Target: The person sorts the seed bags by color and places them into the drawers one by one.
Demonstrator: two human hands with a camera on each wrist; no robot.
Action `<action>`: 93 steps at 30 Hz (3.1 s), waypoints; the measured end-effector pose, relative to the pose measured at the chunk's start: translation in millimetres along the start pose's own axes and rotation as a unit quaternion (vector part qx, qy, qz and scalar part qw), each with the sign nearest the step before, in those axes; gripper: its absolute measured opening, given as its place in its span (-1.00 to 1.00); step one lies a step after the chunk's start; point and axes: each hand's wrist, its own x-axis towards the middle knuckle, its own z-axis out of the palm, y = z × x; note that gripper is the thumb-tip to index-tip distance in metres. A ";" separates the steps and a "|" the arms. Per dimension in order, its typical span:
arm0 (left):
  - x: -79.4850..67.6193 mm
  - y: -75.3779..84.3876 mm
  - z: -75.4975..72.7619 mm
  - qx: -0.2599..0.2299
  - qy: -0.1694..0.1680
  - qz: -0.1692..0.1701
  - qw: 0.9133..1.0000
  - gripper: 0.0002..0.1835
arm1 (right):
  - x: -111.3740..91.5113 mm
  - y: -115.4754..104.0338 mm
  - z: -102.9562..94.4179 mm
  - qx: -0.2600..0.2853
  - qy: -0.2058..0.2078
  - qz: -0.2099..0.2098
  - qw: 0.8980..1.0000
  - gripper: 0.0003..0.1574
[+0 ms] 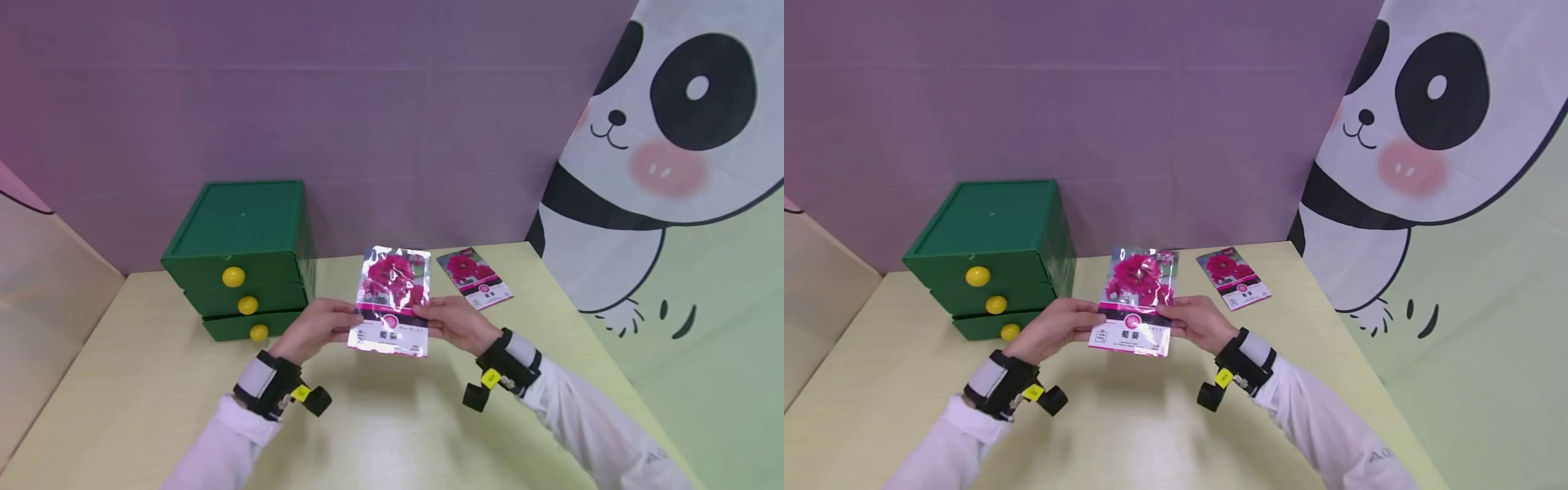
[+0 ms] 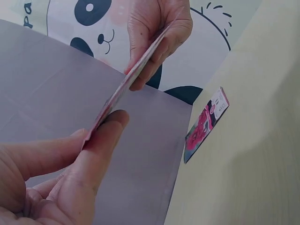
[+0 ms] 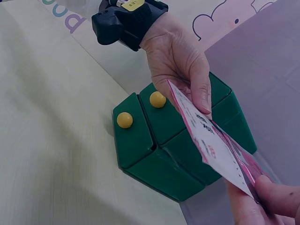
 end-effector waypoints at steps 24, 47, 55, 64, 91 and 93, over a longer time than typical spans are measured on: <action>-28.1 -1.4 -60.3 -0.132 0.023 0.040 0.990 -0.51 | 1.1 -3.4 19.5 0.009 -0.016 -0.001 1.000 -0.54; -53.8 -17.4 -111.4 -0.271 0.065 0.034 0.960 -0.86 | 5.3 -7.5 36.0 0.002 -0.021 0.002 1.000 -0.54; -60.8 -30.2 -126.3 -0.315 0.063 0.032 0.947 -0.80 | 6.0 -8.0 37.1 0.003 -0.018 0.005 1.000 -0.53; -60.7 -44.6 -136.3 -0.341 0.070 0.008 0.937 -0.81 | 6.0 -7.4 35.5 0.005 -0.010 0.007 1.000 -0.53; -39.9 -55.8 -140.1 -0.546 0.101 -0.029 0.831 -0.87 | 9.0 -4.9 35.0 0.008 -0.012 0.004 1.000 -0.52; -36.9 -55.2 -140.2 -0.540 0.109 -0.033 0.834 -0.87 | 9.7 -4.9 36.3 0.007 -0.010 0.006 1.000 -0.52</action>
